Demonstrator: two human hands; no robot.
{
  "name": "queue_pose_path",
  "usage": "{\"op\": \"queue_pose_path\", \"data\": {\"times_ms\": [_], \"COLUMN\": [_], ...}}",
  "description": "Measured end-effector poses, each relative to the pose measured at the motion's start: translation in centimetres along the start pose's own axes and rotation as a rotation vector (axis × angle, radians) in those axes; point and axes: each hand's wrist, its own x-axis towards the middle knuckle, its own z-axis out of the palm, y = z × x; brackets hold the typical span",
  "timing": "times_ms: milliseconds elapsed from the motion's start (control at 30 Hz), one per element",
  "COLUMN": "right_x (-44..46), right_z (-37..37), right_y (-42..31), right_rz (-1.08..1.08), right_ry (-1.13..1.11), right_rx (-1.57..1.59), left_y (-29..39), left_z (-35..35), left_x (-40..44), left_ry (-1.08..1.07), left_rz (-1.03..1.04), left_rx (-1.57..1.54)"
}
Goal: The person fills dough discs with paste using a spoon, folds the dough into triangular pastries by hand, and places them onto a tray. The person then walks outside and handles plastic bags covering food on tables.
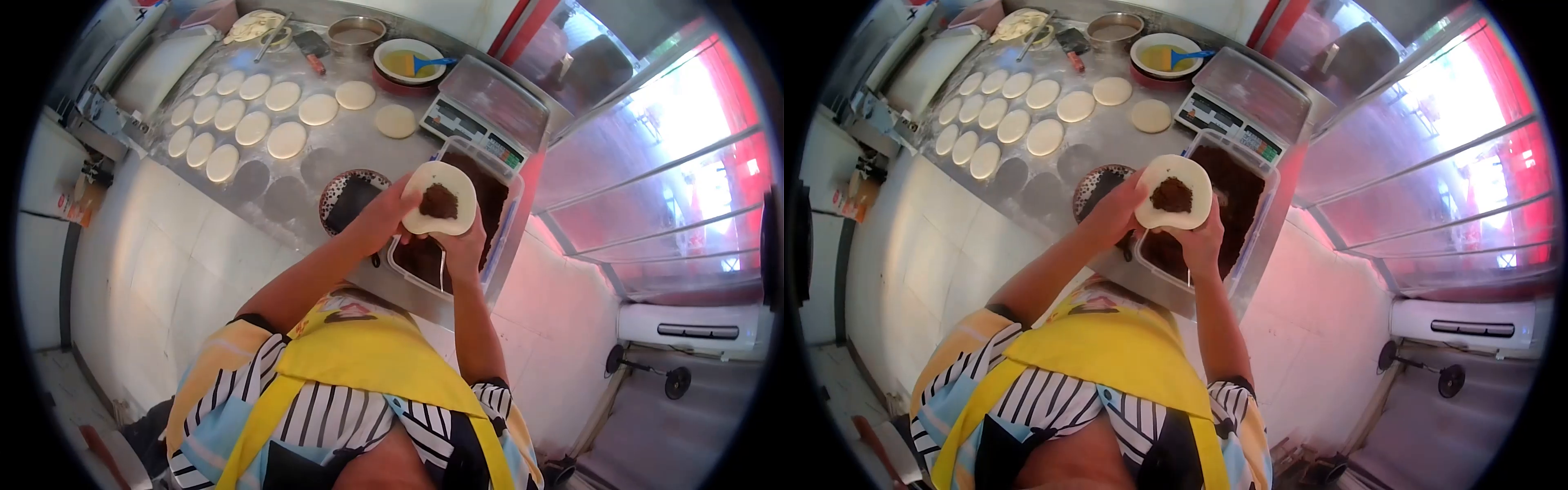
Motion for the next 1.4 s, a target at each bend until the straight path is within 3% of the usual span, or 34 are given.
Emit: {"op": "queue_pose_path", "data": {"times_ms": [67, 167, 233, 333, 367, 467, 567, 733, 833, 1067, 1200, 1233, 1300, 1400], "right_x": [-0.4, -0.4, -0.5, 0.2, 0.0, -0.5, -1.5, -3.1, -5.0, -9.7, -12.7, -13.3, -14.8, -16.5], "right_z": [0.6, 1.6, 2.8, 3.5, 4.1, 5.2, 6.8, 8.3, 9.1, 11.5, 11.4, 11.1, 11.4, 10.4], "right_y": [-0.7, -1.4, -2.2, -2.7, -2.9, -2.9, -4.1, -5.9, -7.7, -9.9, -9.7, -10.0, -9.4, -11.1], "right_rz": [0.066, 0.017, -0.045, -0.377, -0.424, -0.577, -0.646, -0.707, -0.624, -0.675, -0.781, -0.835, -0.849, -0.8], "right_ry": [0.028, -0.002, -0.063, -0.298, -0.306, -0.384, -0.378, -0.376, -0.398, -0.423, -0.336, -0.341, -0.301, -0.241], "right_rx": [0.175, 0.172, 0.123, -0.254, -0.214, -0.191, -0.146, -0.111, -0.075, -0.099, -0.289, -0.276, -0.181, -0.164], "left_y": [2.3, 1.4, 0.9, 1.4, 1.8, 2.3, 2.5, 2.6, 2.5, 2.5, 2.4, 2.0, 1.2, -0.8], "left_z": [1.9, 3.5, 2.9, 2.7, 2.9, 2.8, 2.9, 3.4, 3.6, 4.9, 5.6, 5.4, 5.1, 5.2], "left_x": [-2.6, -5.2, -6.2, -9.0, -10.1, -12.3, -13.9, -16.1, -17.8, -23.1, -24.8, -25.6, -26.4, -27.4], "left_ry": [-0.019, 0.063, 0.269, 0.487, 0.533, 0.643, 0.682, 0.714, 0.694, 0.738, 0.573, 0.583, 0.537, 0.514], "left_rz": [0.042, 0.323, 0.558, 0.541, 0.484, 0.675, 0.896, 1.004, 1.044, 1.0, 1.27, 1.17, 1.172, 1.085], "left_rx": [0.381, 0.394, 0.881, 1.095, 1.074, 1.27, 1.269, 1.277, 1.225, 1.164, 1.259, 1.317, 1.265, 0.968]}}
